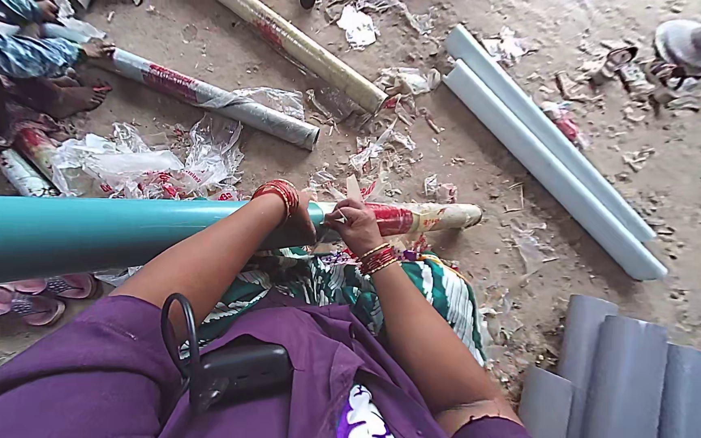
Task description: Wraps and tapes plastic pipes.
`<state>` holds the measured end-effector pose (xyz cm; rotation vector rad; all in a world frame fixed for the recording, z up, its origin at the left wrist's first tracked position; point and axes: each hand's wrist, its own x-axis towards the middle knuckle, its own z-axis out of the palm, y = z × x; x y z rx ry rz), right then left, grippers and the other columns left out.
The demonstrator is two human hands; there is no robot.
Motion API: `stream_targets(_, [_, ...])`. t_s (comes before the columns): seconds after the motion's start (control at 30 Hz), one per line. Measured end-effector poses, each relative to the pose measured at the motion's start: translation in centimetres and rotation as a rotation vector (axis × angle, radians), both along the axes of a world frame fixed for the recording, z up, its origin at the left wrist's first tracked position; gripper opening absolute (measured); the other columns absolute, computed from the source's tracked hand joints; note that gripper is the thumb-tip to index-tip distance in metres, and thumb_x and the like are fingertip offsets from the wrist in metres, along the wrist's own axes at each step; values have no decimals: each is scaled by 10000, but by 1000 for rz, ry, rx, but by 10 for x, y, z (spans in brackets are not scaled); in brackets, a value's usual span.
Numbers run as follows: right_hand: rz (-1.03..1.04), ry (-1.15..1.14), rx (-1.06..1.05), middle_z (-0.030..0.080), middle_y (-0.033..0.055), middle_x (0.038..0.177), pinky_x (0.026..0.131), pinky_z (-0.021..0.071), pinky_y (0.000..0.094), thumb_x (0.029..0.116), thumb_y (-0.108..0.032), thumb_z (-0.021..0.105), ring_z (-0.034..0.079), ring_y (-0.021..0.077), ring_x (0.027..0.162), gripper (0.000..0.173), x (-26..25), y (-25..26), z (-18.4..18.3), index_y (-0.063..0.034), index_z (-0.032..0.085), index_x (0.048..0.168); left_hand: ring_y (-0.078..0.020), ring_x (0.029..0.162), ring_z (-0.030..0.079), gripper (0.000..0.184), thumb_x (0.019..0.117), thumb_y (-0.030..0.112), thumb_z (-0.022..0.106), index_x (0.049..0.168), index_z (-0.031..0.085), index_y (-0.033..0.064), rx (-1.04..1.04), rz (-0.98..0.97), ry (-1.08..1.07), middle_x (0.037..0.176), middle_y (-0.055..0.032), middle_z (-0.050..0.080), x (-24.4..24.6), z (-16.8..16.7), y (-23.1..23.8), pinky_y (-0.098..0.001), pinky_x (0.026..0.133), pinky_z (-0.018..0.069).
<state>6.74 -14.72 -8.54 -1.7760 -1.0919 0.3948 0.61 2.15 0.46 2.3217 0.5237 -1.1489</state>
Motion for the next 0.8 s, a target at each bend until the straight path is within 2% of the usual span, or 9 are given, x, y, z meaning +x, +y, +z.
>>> stream_targets(0.07, [-23,-3,37,715,202,982,854,559,363,838,25,757,688,251,933,45,1,5,-4,67,746,851,-398,1232,600,768,862,322,840,1463,490,-1,-20,17,0,1315,-254,623,3,-3,4,-610,1031,450])
stream_targets(0.17, [22,24,-69,692,215,1032,821,555,378,871,18,732,672,266,918,74,4,8,1,69,723,924,-406,1216,605,732,865,314,839,1433,514,-13,-17,6,16,1292,-260,631,5,-3,5,-617,1026,449])
stream_targets(0.3, [169,44,-193,682,225,1046,894,539,449,897,39,673,671,306,976,61,12,13,10,80,703,931,-422,1244,591,786,864,359,837,1452,492,-33,7,-33,32,1314,-276,618,6,-6,5,-629,1041,436])
stream_targets(0.4, [246,181,-250,645,184,1089,906,508,383,907,54,667,619,228,1012,16,26,10,14,67,675,912,-405,1235,595,787,848,328,856,1450,490,-22,-32,33,36,1313,-266,617,6,-9,8,-607,1039,446])
stream_targets(0.47, [199,390,-160,631,102,1083,771,479,258,899,68,615,567,88,872,61,34,-1,9,38,659,929,-389,1227,598,772,848,311,861,1442,493,-17,-69,79,53,1309,-258,616,8,-10,13,-589,1041,450])
stream_targets(0.5, [161,545,-95,634,21,1063,580,428,158,910,55,572,499,-16,672,110,35,-7,4,-13,639,965,-382,1221,600,760,856,326,853,1433,499,-18,-74,88,69,1300,-254,620,9,-11,15,-584,1038,453])
stream_targets(0.57, [118,894,3,716,-27,1009,410,359,130,975,32,482,413,-54,457,173,37,-17,-1,-80,598,1038,-373,1198,611,734,861,357,844,1410,520,-6,-71,90,76,1268,-244,635,12,-16,21,-585,1021,464])
stream_targets(0.7, [-41,1069,-5,560,-37,668,360,276,136,1072,-54,443,329,-16,395,120,31,-33,14,-117,530,1019,-319,1182,633,748,838,440,844,1442,534,127,-18,24,94,1254,-168,669,14,-42,36,-571,1004,479])
stream_targets(0.8, [-159,973,123,486,-108,610,371,297,129,1054,-75,379,347,-34,411,209,53,-70,46,-182,541,975,-333,1166,630,721,854,398,839,1426,541,75,-48,133,118,1242,-196,665,16,-32,37,-562,1010,469])
